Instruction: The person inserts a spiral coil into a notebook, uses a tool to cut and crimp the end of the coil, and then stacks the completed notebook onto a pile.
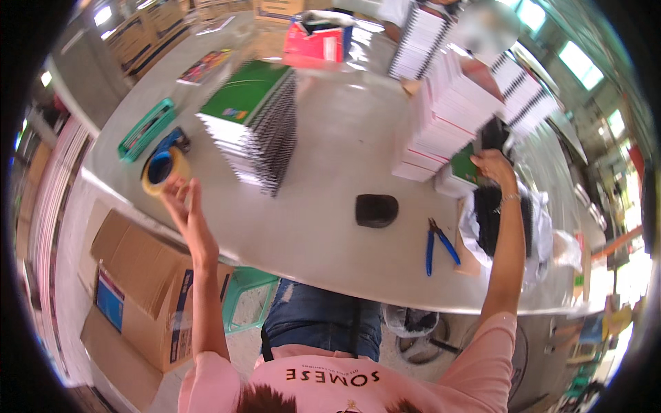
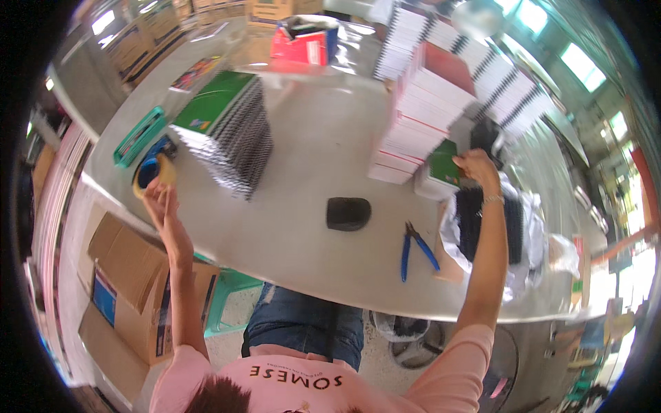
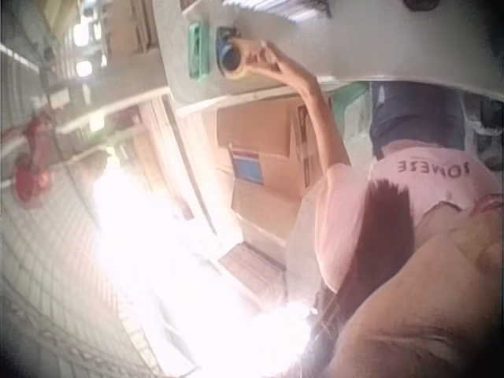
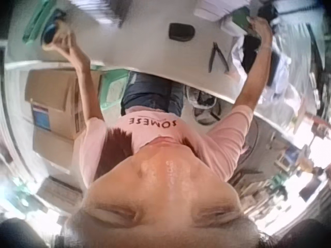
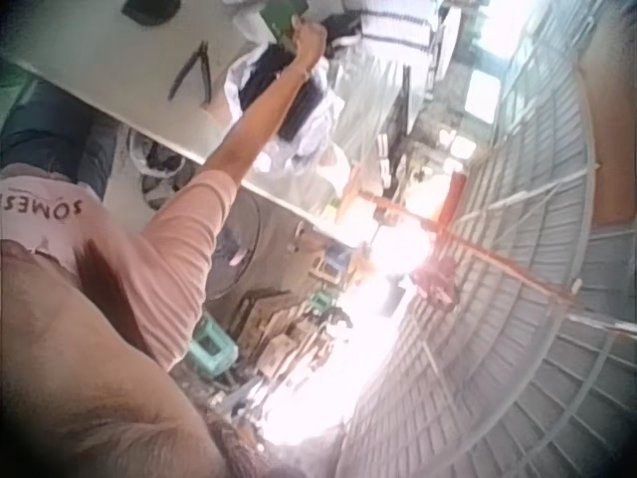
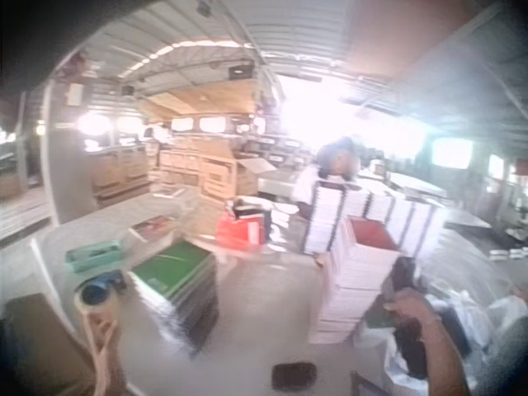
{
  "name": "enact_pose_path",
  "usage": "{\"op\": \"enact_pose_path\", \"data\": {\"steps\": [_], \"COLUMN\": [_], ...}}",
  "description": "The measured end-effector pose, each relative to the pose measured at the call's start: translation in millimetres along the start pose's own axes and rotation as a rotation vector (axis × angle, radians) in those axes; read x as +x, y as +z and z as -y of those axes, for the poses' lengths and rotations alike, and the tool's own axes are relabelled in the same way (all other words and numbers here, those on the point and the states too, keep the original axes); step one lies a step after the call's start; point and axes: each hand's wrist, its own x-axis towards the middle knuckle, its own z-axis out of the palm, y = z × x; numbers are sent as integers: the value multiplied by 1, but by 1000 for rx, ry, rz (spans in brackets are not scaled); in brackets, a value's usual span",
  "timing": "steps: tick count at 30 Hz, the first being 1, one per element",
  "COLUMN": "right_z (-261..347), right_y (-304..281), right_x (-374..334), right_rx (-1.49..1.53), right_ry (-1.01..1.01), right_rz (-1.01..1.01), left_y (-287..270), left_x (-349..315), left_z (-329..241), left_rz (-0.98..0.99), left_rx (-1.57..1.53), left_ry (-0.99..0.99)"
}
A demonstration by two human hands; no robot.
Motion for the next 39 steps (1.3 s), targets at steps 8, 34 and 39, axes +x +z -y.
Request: {"op": "enact_pose_path", "data": {"steps": [8,34,39], "right_z": [3,-21,-90], "right_y": [-11,41,-15], "right_x": [-14,-257,-233], "right_rx": [-22,-520,-911], "right_ry": [13,-371,-54], "right_rz": [-168,-1132,-1108], "left_y": [39,94,81], "left_x": [-85,-92,-83], "left_z": [8,-79,-63], "left_rz": [95,999,1030], "left_rx": [-68,462,758], "left_ry": [6,544,605]}}
